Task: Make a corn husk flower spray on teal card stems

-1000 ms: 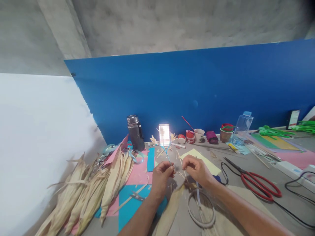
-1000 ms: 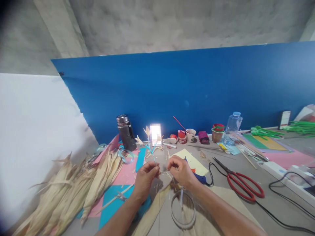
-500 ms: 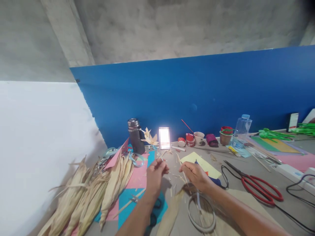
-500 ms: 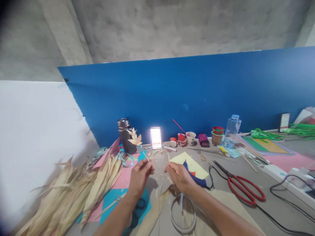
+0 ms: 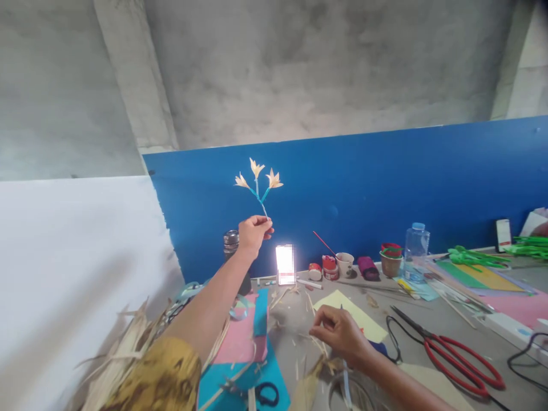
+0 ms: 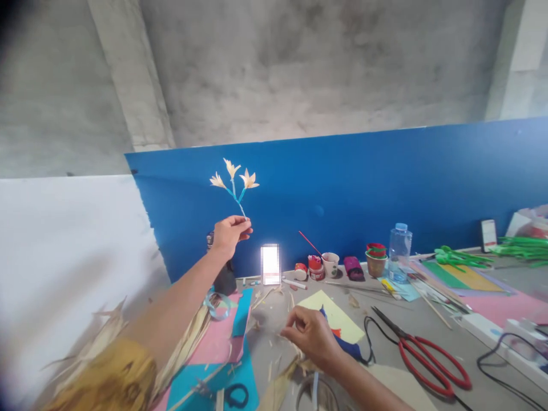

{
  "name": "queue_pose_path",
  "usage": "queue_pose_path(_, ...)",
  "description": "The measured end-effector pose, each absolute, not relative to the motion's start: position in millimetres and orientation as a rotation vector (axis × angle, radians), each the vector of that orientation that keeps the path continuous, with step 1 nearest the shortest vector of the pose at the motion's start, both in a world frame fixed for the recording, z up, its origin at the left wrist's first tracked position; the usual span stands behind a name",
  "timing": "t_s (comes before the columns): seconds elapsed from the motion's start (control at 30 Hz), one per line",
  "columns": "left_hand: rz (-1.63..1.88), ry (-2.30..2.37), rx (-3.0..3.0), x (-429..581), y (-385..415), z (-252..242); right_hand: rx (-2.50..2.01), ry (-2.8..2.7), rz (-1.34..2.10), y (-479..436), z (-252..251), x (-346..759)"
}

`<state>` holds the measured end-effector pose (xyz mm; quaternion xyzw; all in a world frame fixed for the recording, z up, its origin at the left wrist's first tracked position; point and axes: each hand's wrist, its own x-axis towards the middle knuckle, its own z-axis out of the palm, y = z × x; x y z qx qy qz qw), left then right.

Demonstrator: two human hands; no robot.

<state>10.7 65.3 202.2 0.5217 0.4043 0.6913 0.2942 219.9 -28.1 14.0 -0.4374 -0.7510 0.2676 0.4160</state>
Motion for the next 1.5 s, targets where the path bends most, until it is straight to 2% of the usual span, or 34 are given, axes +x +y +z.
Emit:
queue_pose_path(0.1, 1.876, 1.062, 1.344, 17, 76, 215, -1.071, -1.891, 0.658, -26, 12, 220)
queue_pose_path(0.17, 1.864, 1.046, 1.294, 24, 69, 204, -1.061, -1.890, 0.656, -24, 11, 221)
queue_pose_path(0.47, 1.422, 0.896, 1.109, 52, -34, 77, -1.023, -1.742, 0.745, -22, 22, 230)
queue_pose_path(0.73, 1.394, 0.956, 1.097, 57, -51, 16, -1.029, -1.713, 0.793, -29, 25, 229)
queue_pose_path(1.5, 1.291, 0.883, 1.070, 63, -65, 5, -1.001, -1.730, 0.858, -35, 19, 223)
